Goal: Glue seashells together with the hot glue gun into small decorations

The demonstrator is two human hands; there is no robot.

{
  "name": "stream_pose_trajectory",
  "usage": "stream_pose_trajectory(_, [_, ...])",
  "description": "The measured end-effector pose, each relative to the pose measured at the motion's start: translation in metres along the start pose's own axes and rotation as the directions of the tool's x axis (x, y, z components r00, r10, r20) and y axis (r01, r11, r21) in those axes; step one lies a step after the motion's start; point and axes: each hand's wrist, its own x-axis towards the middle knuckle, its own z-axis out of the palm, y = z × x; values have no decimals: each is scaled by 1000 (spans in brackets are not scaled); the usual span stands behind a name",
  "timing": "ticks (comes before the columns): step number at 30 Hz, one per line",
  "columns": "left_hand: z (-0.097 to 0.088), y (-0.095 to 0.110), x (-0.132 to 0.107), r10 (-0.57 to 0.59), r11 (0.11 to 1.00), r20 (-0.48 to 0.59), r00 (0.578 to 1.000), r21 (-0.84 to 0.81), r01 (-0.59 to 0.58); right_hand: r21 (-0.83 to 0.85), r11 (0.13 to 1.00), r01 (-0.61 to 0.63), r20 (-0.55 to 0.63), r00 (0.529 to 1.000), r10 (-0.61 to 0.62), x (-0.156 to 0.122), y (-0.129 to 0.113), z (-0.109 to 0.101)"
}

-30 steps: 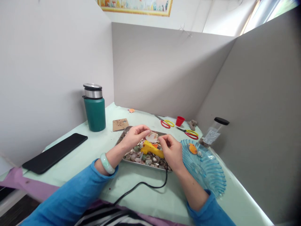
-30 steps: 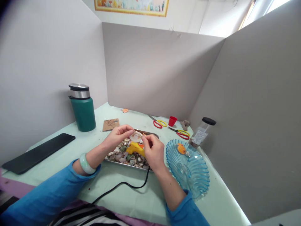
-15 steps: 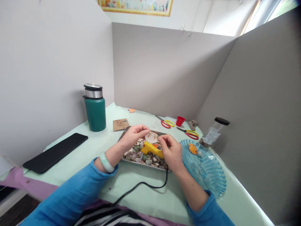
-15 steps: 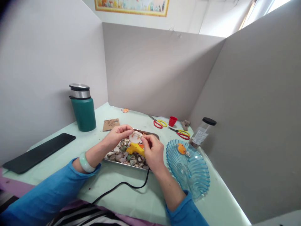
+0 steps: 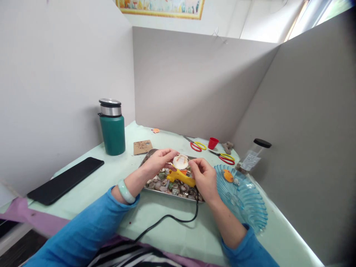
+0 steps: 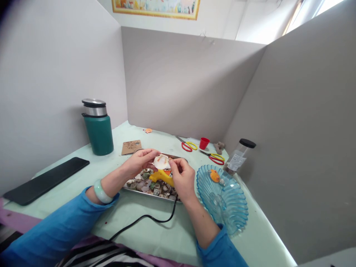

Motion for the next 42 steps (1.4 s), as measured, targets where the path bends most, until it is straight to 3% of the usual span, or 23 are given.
stream_pose_trajectory(9, [0,-2,-1,-66,998,101,993,25,64,-5,1000,14,-4,1000,-14,0,0,0])
stream_pose_trajectory(15, [-4,-6,2,-43,996,-32,999,80,45,-33,999,15,28,1000,-14,0,1,0])
stream_pose_trajectory(19, [-9,-9,5,5,1000,-154,988,30,-1,-268,953,140,111,987,-114,4,6,-3])
stream_pose_trajectory(22, [-10,-8,5,-34,998,-135,990,-51,27,-481,821,309,279,941,-190,7,10,-7])
stream_pose_trajectory(25, [-10,-3,5,-92,980,-73,993,-184,77,-561,740,370,436,893,-116,7,11,-10])
stream_pose_trajectory(30, [-14,5,7,-114,942,-45,992,-322,94,-606,715,349,491,871,-9,3,8,-12])
stream_pose_trajectory(34, [-21,8,9,-112,924,-165,980,-380,42,-504,817,280,460,888,-20,4,9,-12])
stream_pose_trajectory(36, [-24,9,10,-103,926,-225,969,-378,11,-362,924,122,378,926,26,8,11,-12])
stream_pose_trajectory(38, [-25,8,11,-82,935,-257,963,-355,-15,-115,987,-113,276,951,141,13,10,-13])
stream_pose_trajectory(40, [-25,7,11,-49,948,-283,958,-316,-45,175,940,-293,232,940,250,17,6,-14])
stream_pose_trajectory(42, [-25,4,12,-26,964,-310,950,-261,-59,383,852,-357,242,929,281,18,0,-15])
